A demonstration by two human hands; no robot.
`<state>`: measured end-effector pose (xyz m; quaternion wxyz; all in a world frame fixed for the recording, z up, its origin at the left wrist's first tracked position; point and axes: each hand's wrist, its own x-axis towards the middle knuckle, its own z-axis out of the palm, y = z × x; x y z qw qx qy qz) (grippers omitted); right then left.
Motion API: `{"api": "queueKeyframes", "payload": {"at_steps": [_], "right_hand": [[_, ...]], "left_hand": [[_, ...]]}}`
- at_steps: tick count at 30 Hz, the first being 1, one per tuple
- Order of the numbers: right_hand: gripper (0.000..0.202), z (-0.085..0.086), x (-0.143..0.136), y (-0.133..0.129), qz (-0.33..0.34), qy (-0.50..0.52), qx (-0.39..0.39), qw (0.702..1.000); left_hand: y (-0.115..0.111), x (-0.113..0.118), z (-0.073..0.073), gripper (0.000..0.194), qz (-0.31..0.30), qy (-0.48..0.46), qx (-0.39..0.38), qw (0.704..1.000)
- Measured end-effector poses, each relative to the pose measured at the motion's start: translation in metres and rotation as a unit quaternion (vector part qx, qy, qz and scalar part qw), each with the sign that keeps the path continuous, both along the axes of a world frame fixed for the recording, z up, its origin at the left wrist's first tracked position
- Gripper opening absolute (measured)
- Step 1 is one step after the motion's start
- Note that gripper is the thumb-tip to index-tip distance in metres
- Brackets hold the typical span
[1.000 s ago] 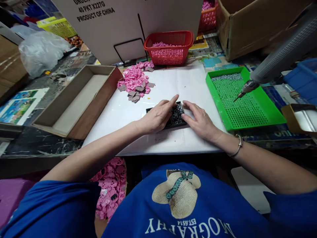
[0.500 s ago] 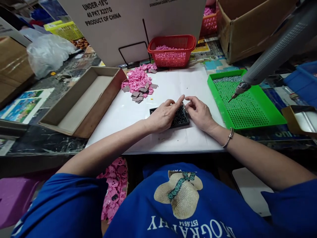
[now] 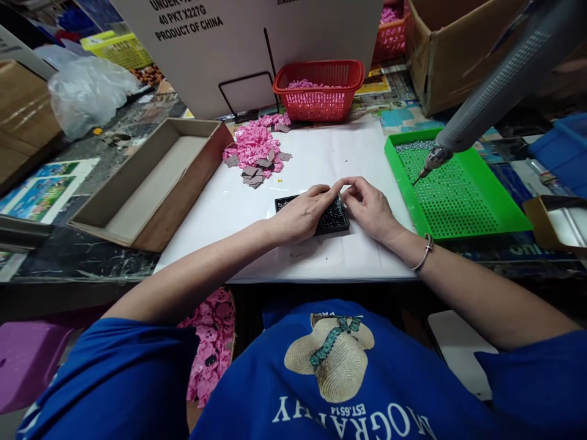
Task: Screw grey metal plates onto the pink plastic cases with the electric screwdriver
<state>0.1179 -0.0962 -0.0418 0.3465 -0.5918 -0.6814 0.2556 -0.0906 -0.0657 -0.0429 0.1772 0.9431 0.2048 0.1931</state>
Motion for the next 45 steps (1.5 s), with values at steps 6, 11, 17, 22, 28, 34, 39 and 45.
{"api": "queueKeyframes", "payload": {"at_steps": [6,11,17,22,28,34,39,45], "right_hand": [[0.031,0.001,0.000,-0.001,0.006,-0.002,-0.004,1.000],[0.032,0.002,0.001,-0.001,0.006,-0.015,-0.005,1.000],[0.031,0.002,0.000,-0.001,0.005,-0.012,-0.007,1.000],[0.029,0.004,-0.002,-0.002,0.004,-0.007,-0.012,1.000],[0.029,0.006,-0.002,-0.005,0.037,-0.040,0.016,0.998],[0.024,0.003,-0.003,-0.004,0.040,-0.055,0.027,0.997],[0.024,0.002,-0.002,-0.004,0.040,-0.059,0.035,0.997],[0.023,0.003,0.000,-0.005,0.051,-0.062,0.032,0.996]], "left_hand": [[-0.009,-0.012,0.008,0.059,-0.032,-0.024,-0.019,0.999],[-0.011,-0.013,0.012,0.059,-0.068,0.002,-0.017,0.998],[-0.018,-0.021,0.022,0.064,-0.111,0.083,-0.030,0.990],[-0.020,-0.034,0.032,0.069,-0.160,0.126,-0.045,0.978],[-0.005,-0.035,0.024,0.081,-0.147,0.155,-0.046,0.976],[-0.013,-0.051,0.020,0.091,-0.095,0.143,-0.009,0.985],[-0.022,-0.038,0.022,0.095,-0.114,0.141,-0.036,0.983],[-0.015,-0.043,0.032,0.089,-0.157,0.170,-0.043,0.972]]}}
